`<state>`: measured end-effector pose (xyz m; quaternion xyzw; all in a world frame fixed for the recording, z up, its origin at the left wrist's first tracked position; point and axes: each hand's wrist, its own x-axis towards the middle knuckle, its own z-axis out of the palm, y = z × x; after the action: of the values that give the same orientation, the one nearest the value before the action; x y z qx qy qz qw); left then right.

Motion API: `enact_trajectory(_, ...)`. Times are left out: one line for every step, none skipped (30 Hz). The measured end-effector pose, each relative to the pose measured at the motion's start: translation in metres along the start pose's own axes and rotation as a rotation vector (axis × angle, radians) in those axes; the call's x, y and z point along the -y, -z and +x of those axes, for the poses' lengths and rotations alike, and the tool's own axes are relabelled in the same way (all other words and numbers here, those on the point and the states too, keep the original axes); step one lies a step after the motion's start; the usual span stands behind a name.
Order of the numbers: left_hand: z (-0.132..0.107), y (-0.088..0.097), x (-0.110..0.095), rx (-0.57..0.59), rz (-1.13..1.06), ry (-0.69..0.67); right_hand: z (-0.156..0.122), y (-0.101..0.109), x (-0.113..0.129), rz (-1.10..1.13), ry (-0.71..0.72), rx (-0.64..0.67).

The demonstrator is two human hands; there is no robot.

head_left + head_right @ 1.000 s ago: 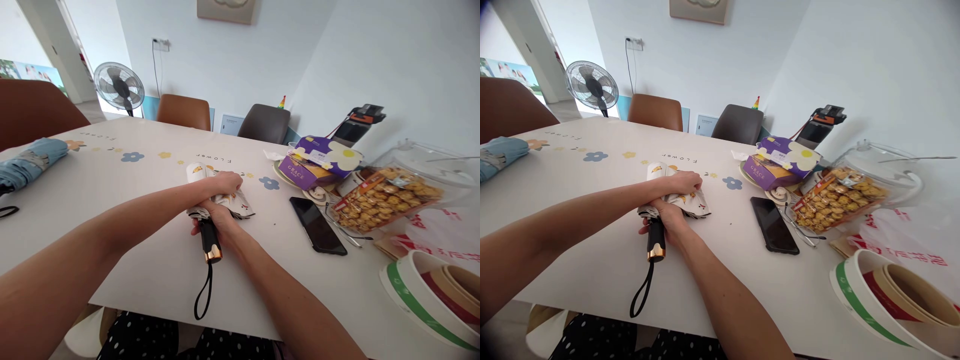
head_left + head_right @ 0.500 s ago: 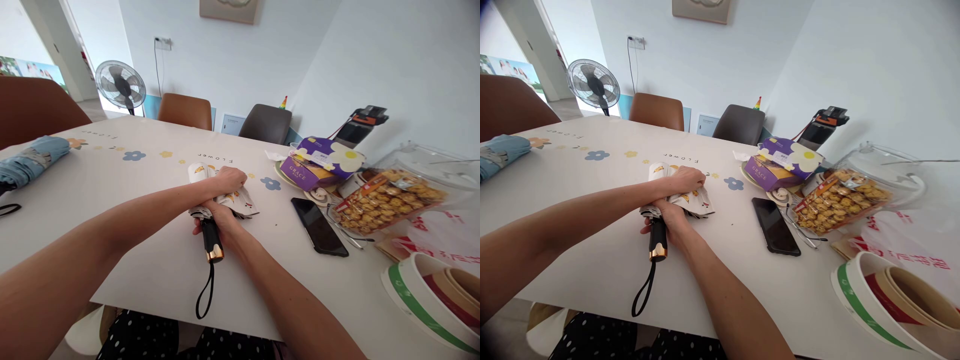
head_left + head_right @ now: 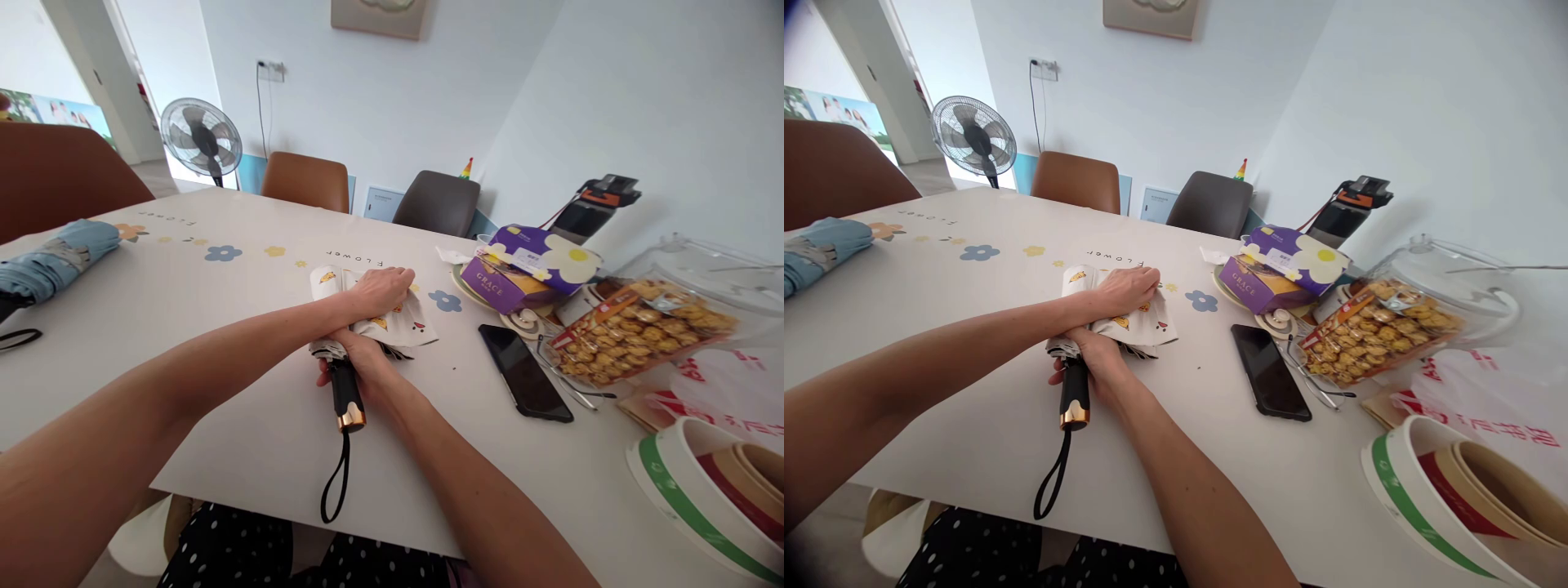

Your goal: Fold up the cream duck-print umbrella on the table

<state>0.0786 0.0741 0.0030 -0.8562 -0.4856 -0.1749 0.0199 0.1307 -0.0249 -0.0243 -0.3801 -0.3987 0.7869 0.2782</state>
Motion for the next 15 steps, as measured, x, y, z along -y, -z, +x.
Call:
enact_trajectory(0.000,0.000,0.000,-0.011,-0.001,0.002,0.000,0.000,0.000,-0.001,-0.005,0.001)
enact_trajectory(0.000,0.000,0.000,-0.030,-0.004,0.006,0.000,0.000,0.001,-0.002,-0.009,0.000)
enact_trajectory(0.000,0.000,0.001,-0.053,-0.013,0.013,0.000,-0.001,0.001,-0.004,-0.012,0.000)
enact_trajectory(0.000,0.000,0.001,-0.080,-0.030,0.026,0.000,-0.001,0.001,-0.004,-0.011,0.000)
enact_trajectory(0.000,0.000,0.001,-0.110,-0.055,0.046,0.000,-0.001,0.001,-0.003,-0.008,-0.001)
enact_trajectory(0.000,0.001,0.001,-0.145,-0.086,0.072,0.000,-0.001,0.001,-0.001,-0.005,-0.002)
enact_trajectory(-0.001,0.002,0.002,-0.184,-0.119,0.102,0.001,-0.001,0.000,0.002,-0.001,-0.002)
enact_trajectory(-0.001,0.004,0.002,-0.226,-0.155,0.133,0.001,-0.001,0.000,0.006,0.000,-0.001)
enact_trajectory(-0.002,0.006,0.003,-0.270,-0.192,0.166,0.001,0.000,0.000,0.007,-0.004,0.002)
enact_trajectory(-0.003,0.008,0.004,-0.314,-0.232,0.201,0.002,0.000,-0.001,0.006,-0.012,0.008)
enact_trajectory(-0.005,0.010,0.005,-0.357,-0.271,0.234,0.002,0.000,-0.001,0.003,-0.021,0.013)
enact_trajectory(-0.006,0.012,0.007,-0.399,-0.307,0.266,0.002,0.000,-0.001,0.006,-0.026,0.013)
enact_trajectory(-0.008,0.015,0.009,-0.437,-0.336,0.295,0.002,0.000,-0.002,0.013,-0.027,0.012)
enact_trajectory(-0.011,0.017,0.011,-0.468,-0.359,0.316,0.002,0.000,-0.002,0.023,-0.025,0.008)
enact_trajectory(-0.015,0.019,0.013,-0.488,-0.371,0.326,0.003,0.001,-0.002,0.035,-0.023,0.002)
